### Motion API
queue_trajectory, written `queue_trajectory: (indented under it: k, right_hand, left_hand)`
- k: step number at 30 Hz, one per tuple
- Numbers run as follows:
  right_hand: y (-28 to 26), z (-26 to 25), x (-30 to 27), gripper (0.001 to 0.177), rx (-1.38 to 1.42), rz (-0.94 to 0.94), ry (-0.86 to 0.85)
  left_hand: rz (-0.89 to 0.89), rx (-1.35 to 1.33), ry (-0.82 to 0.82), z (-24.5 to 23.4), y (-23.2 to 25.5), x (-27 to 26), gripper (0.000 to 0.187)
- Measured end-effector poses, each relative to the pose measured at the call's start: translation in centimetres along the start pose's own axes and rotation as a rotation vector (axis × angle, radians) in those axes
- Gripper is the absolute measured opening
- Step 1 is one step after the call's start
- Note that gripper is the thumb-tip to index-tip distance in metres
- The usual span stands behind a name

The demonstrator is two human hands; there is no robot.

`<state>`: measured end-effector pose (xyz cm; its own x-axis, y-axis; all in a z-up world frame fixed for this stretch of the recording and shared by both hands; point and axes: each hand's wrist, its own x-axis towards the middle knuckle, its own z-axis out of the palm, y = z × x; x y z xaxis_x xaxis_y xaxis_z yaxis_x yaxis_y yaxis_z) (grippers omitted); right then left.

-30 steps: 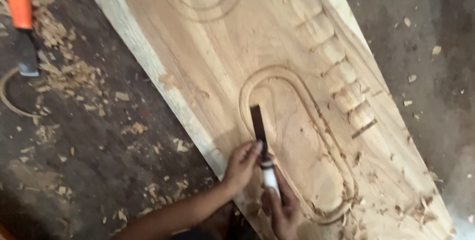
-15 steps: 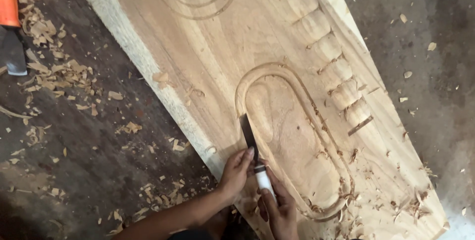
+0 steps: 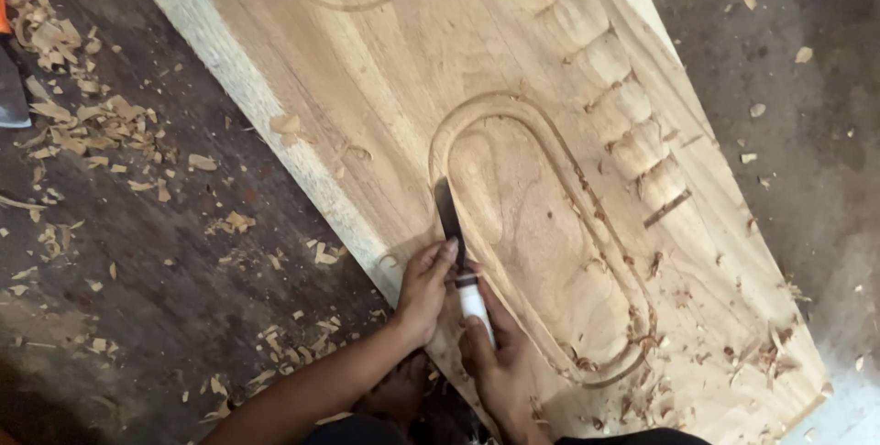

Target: The person carves decorative grooves and details into a wooden board using a chisel.

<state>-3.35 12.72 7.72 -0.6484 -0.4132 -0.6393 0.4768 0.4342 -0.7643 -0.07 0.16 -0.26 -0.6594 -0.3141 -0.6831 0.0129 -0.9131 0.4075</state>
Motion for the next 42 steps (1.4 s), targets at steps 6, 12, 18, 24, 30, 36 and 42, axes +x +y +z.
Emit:
queue_trajectory:
  k: [6, 12, 18, 24, 30, 36, 42]
  right_hand:
    - [-0.3, -1.1, -1.8, 0.051, -0.102, -0.219, -0.023]
    - [0.6, -0.5, -1.5, 0.041, -0.384, -0.858, 0.252]
    - [-2.7, 2.2, -0.6, 0.060, -0.371, -0.508, -0.029]
    - [-1.0, -0.8, -0.7, 0.070, -0.335, -0.269, -0.293]
    - [1.9, -2.8, -1.1, 0.064, 0.259, 0.074, -0.181]
    - [0.2, -1.5, -0.9, 0.062, 0.295, 0.116, -0.178]
    - [-1.2, -0.8, -0.4, 0.062, 0.346, 0.156, -0.164]
  left_hand:
    - [0.044, 0.011, -0.001, -1.0, -1.6, 0.6, 0.031]
    - [0.027, 0.066, 0.049, -0.7, -0.9, 0.3, 0.033]
    - [0.050, -0.017, 0.079, -0.7, 0.8, 0.2, 0.030]
    - [0.333, -0.076, -0.217, -2.0, 1.1, -1.6, 0.030]
    - [-0.017, 0.414, -0.049, -0.2, 1.3, -1.5, 0.026]
    - [-0.081, 0.328, 0.037, -0.9, -0.2, -0.5, 0.030]
    - [-0.046, 0.288, 0.038, -0.4, 0.6, 0.0, 0.032]
